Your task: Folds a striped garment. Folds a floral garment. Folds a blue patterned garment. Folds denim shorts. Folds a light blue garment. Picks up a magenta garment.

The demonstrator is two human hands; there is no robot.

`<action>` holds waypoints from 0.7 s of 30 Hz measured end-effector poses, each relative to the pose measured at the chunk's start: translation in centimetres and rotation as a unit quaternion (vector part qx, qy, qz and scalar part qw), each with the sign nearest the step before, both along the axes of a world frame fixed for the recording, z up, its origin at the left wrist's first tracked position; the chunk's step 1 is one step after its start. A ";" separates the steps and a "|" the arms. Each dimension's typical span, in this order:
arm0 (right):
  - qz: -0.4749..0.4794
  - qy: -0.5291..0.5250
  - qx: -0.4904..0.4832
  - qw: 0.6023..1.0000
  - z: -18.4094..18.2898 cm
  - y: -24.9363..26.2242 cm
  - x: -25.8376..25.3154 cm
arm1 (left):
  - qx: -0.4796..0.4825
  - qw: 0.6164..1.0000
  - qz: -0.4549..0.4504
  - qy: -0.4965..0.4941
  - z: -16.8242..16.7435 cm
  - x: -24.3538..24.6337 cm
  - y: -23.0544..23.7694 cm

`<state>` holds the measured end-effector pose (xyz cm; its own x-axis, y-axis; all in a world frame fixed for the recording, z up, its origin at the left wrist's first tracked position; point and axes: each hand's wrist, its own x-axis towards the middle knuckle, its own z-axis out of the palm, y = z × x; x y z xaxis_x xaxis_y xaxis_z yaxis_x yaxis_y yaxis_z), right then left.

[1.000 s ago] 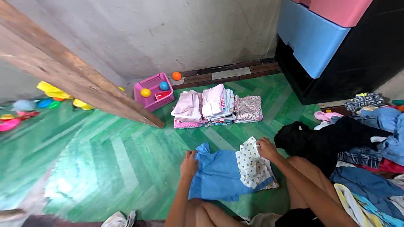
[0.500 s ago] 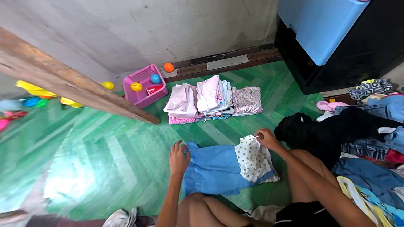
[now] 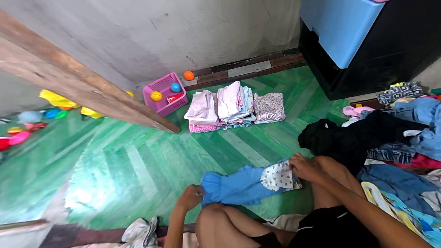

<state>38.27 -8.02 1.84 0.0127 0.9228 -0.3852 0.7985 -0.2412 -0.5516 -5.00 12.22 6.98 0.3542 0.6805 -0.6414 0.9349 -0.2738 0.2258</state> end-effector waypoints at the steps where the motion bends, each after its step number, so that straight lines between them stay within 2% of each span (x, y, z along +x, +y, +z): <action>1: -0.024 0.002 0.020 1.000 0.5 0.6 -0.5 | 0.042 0.999 0.015 -0.023 0.0 0.9 0.4; 5: -0.079 -0.007 0.031 0.996 -0.3 3.1 -2.2 | 0.166 0.982 0.066 -0.055 -1.3 5.2 1.0; 9: -0.115 -0.011 -0.060 0.992 -2.6 3.7 -2.3 | 0.129 0.975 0.181 -0.012 -3.2 6.1 1.1; 13: -0.199 0.092 -0.040 0.975 -4.2 3.2 -0.9 | 0.174 0.943 0.258 -0.119 -3.2 5.9 1.0; 15: -0.232 0.088 -0.026 0.968 -3.9 3.2 -0.6 | 0.203 0.931 0.263 -0.149 -3.6 5.7 1.1; 18: -0.241 0.017 -0.005 0.970 -3.4 3.1 -1.0 | 0.229 0.933 0.257 -0.108 -4.0 6.1 0.7; 21: -0.202 -0.021 0.095 0.975 -3.3 2.8 -2.6 | 0.351 0.910 0.170 -0.143 -4.3 8.3 -1.6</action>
